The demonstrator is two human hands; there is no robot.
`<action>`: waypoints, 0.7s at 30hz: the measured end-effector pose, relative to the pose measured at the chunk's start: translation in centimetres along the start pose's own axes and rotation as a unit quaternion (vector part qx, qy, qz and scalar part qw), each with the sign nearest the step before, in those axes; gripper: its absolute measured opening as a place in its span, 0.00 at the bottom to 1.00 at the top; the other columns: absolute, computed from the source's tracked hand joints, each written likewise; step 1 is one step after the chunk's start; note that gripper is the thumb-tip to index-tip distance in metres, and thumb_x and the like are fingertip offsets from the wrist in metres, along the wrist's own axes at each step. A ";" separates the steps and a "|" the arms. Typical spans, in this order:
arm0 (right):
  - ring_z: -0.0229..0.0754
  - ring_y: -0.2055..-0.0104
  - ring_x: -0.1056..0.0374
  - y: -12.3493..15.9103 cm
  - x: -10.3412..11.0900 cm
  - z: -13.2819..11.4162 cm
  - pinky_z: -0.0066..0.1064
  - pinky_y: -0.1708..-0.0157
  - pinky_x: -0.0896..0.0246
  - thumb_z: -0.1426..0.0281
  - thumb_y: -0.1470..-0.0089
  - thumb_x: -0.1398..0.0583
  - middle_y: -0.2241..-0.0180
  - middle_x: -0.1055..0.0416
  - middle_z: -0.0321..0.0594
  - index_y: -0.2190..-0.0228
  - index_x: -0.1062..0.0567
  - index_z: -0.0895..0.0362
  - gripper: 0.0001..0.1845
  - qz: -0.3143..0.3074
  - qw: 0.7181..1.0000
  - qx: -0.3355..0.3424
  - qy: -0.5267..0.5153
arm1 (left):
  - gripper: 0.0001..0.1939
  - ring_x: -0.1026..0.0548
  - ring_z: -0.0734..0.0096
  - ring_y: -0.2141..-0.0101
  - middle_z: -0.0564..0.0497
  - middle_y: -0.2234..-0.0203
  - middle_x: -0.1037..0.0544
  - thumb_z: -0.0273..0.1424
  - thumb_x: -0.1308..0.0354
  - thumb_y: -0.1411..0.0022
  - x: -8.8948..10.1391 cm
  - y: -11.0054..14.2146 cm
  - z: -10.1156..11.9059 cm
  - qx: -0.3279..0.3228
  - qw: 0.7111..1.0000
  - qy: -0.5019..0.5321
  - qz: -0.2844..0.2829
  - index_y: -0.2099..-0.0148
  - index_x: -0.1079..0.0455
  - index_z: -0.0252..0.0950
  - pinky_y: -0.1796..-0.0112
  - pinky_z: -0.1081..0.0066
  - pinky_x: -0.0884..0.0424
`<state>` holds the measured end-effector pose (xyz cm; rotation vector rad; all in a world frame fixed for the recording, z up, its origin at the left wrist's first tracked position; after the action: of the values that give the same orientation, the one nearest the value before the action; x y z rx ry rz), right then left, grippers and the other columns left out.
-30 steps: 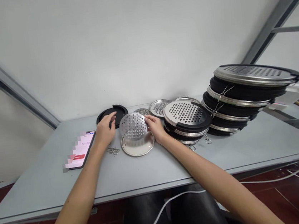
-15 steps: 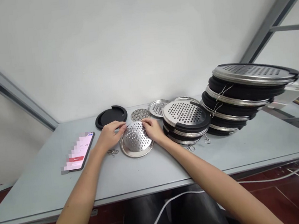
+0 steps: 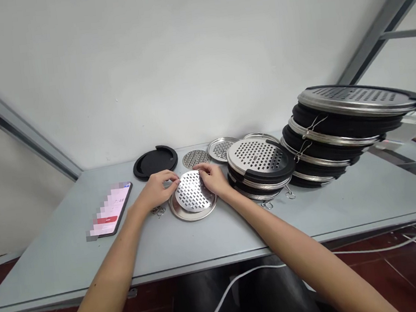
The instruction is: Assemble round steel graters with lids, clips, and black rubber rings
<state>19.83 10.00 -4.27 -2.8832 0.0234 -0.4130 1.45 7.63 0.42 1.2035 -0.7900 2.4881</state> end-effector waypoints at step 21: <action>0.46 0.54 0.33 1.5 -1.4 -1.2 0.39 0.50 0.39 0.66 0.46 0.38 0.57 0.31 0.46 0.61 0.23 0.59 0.12 -0.079 0.972 0.113 0.188 | 0.17 0.25 0.56 0.50 0.44 0.51 0.23 0.37 0.43 0.38 -1.0 0.5 -0.7 -0.022 0.991 -0.081 -0.104 0.49 0.25 0.39 0.47 0.57 0.30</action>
<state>18.23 8.33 -3.89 -2.5517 -0.1794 -0.9215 1.41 7.64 -0.92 1.4093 -0.7139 2.2162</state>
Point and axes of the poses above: each hand's wrist, its own y-axis away from the middle knuckle, its own x-axis out of the back of the hand, z = x × y, the point moved 6 cm from there along -y, towards the middle knuckle
